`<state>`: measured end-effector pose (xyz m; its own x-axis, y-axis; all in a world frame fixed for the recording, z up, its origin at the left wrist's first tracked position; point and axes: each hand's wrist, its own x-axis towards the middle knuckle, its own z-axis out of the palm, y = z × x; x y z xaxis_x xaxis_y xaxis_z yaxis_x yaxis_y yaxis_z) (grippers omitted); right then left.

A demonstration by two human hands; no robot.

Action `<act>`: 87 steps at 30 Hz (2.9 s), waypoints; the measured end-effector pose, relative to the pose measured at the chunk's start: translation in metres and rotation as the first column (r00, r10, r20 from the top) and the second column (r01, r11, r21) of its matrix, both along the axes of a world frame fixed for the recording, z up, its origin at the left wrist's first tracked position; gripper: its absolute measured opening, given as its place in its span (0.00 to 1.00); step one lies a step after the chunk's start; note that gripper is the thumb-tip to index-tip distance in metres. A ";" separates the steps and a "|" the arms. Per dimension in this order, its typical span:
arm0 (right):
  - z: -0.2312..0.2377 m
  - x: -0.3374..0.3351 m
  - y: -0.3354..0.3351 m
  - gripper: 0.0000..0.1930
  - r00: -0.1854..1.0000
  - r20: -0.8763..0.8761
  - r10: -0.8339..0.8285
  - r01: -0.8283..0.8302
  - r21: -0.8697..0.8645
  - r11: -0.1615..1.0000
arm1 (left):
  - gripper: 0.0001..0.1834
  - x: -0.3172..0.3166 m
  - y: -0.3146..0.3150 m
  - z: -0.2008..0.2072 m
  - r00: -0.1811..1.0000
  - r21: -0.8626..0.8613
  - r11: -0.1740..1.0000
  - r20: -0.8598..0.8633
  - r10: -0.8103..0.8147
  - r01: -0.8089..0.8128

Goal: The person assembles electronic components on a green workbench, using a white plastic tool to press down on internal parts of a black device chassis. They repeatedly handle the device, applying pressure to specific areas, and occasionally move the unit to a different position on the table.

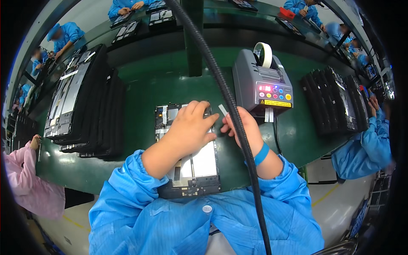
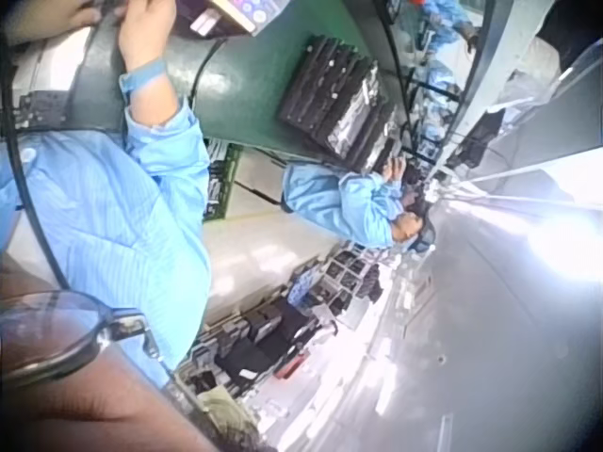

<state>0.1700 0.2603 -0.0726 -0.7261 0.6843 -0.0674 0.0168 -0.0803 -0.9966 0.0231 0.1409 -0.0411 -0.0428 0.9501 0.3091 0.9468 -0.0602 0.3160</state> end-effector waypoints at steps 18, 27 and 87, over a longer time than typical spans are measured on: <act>0.000 -0.062 0.033 0.32 0.931 0.232 0.282 -0.301 0.055 0.952 | 0.22 -0.042 -0.016 -0.006 0.986 0.047 0.999 -0.165 0.035 -0.028; -0.013 -0.062 0.035 0.29 0.936 0.185 0.300 -0.321 0.095 0.942 | 0.25 -0.032 -0.023 -0.006 0.998 0.005 1.000 -0.059 -0.012 0.012; 0.161 -0.138 -0.144 0.22 0.788 -0.385 0.481 -0.382 0.308 0.871 | 0.59 -0.105 -0.254 0.185 0.950 0.299 0.926 0.272 0.150 -0.232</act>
<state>0.0321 0.1165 0.0884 -0.8658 0.2532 0.4316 -0.4381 0.0336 -0.8983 -0.0814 -0.1128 0.1436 -0.3250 0.7659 0.5548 0.8484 -0.0231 0.5289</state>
